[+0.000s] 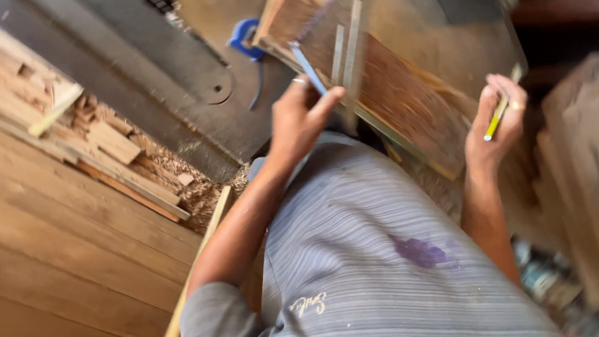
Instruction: The person uses a speed square and a pencil to draw straight lines on multiple wooden boards placed on a table saw. They repeatedly position the square, draw lines, and reposition the boards to mark different sections.
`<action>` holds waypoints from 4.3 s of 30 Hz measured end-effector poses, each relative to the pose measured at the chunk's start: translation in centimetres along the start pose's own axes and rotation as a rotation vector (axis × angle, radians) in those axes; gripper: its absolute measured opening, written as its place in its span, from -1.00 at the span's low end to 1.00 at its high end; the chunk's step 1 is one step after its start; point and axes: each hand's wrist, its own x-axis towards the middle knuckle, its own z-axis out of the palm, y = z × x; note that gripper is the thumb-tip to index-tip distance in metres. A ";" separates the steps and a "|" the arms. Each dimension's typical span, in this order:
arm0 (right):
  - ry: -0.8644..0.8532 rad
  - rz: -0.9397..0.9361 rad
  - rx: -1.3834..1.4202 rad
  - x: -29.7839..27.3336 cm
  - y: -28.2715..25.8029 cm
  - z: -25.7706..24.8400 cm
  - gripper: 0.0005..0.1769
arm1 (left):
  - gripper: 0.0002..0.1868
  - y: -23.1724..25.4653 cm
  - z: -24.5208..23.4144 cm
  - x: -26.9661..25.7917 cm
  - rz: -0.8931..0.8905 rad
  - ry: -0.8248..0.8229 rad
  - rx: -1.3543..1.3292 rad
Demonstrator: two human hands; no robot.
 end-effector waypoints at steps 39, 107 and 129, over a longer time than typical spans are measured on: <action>0.239 0.092 0.332 -3.5 5.0 7.6 -0.76 | -0.55 1.4 -3.4 8.1 0.943 -0.356 1.017; -0.079 -0.079 0.101 -1.1 -3.1 5.6 -0.82 | -0.53 2.0 -1.6 7.2 0.892 -0.350 1.119; 0.056 0.169 0.414 -4.6 0.7 3.2 -0.80 | -0.52 1.9 -0.1 6.9 0.941 -0.356 1.093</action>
